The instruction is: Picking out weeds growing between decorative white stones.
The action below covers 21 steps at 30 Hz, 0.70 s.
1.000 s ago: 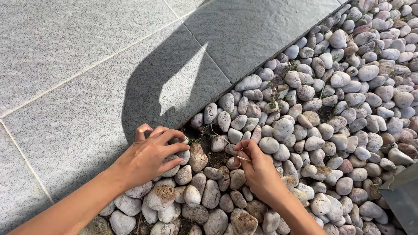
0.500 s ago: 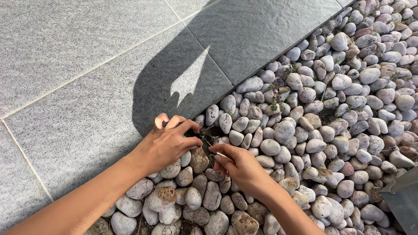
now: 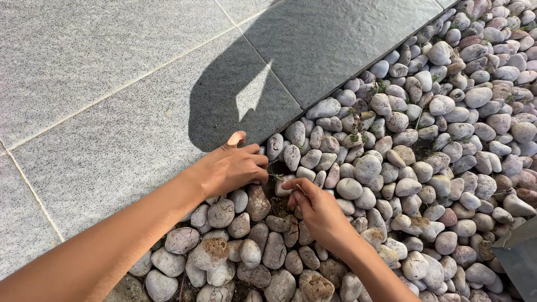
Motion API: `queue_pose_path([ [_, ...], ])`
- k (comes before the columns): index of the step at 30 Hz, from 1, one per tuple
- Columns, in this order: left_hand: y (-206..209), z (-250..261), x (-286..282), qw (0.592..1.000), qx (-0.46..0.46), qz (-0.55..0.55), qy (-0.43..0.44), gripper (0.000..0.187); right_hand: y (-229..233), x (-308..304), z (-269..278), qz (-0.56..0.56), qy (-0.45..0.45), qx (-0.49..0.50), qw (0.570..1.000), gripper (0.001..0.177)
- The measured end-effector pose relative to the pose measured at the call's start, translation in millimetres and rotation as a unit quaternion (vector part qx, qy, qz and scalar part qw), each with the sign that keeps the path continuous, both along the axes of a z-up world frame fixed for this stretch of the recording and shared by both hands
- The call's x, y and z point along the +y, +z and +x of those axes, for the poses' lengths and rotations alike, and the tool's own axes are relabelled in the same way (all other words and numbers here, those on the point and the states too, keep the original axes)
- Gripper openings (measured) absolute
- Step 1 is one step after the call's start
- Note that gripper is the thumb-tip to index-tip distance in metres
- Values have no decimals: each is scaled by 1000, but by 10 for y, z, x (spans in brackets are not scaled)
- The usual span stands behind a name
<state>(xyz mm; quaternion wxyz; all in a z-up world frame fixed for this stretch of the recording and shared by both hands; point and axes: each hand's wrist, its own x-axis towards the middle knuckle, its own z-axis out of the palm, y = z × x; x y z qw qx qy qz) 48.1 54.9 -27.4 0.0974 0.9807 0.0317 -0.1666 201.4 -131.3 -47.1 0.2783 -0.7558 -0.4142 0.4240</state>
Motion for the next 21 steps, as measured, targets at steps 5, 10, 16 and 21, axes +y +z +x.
queue_pose_path([
  [5, -201, 86, 96, 979, -20, 130, -156, 16, 54, -35, 6, -7, 3, -3, 1000, 27],
  [10, -270, 95, 172, 976, -23, 119, -182, 13, 111, -35, 27, 21, 15, -12, 1000, 27],
  [16, -548, 44, 125, 970, -108, 122, -182, 22, 165, -11, 14, -38, -1, -19, 999, 30],
  [21, -598, 4, 135, 966, -142, 102, -192, 20, -1, -37, 28, 18, 22, -42, 999, 28],
])
